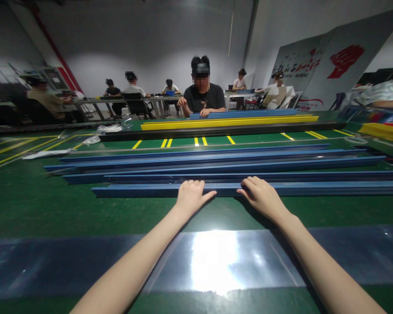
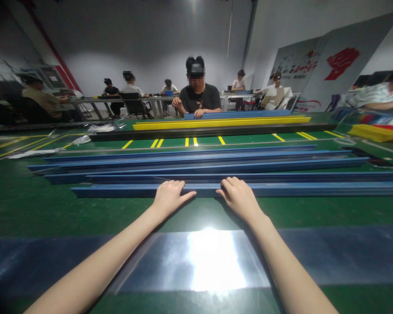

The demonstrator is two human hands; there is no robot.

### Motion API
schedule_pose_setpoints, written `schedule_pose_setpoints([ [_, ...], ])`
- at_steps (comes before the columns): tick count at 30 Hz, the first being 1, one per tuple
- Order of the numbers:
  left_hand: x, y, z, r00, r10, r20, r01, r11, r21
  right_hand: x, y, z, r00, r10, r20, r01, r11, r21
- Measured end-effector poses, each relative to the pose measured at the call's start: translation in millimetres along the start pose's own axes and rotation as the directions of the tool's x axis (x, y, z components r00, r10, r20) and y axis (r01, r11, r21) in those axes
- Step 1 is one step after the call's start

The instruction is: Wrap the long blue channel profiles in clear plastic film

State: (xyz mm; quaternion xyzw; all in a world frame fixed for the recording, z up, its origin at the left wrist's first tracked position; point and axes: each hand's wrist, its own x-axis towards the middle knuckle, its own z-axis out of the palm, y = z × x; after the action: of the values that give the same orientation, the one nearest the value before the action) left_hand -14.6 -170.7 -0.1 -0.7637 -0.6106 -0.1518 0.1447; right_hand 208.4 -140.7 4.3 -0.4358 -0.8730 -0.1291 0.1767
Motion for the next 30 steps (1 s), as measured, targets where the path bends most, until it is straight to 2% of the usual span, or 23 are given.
schedule_pose_setpoints([
  [9, 0, -1, 2.6, 1.0, 0.011, -0.025, -0.011, 1.0, -0.002, -1, 0, 0, 1.0, -0.007, 0.003, 0.007, 1.0, -0.013],
  [15, -1, -1, 3.5, 0.999, 0.03, -0.044, -0.028, 0.999, 0.029, 0, -9, 1, 1.0, -0.014, 0.013, 0.015, 0.999, -0.047],
  [22, -3, -3, 7.9, 0.993, 0.056, -0.106, -0.052, 0.998, 0.034, 0, -14, 8, 1.0, -0.023, -0.006, 0.024, 1.0, 0.017],
  [30, -3, -3, 7.8, 0.994, -0.038, -0.105, 0.039, 0.999, 0.006, 3, -12, 9, 0.999, 0.04, 0.011, -0.041, 0.996, 0.082],
])
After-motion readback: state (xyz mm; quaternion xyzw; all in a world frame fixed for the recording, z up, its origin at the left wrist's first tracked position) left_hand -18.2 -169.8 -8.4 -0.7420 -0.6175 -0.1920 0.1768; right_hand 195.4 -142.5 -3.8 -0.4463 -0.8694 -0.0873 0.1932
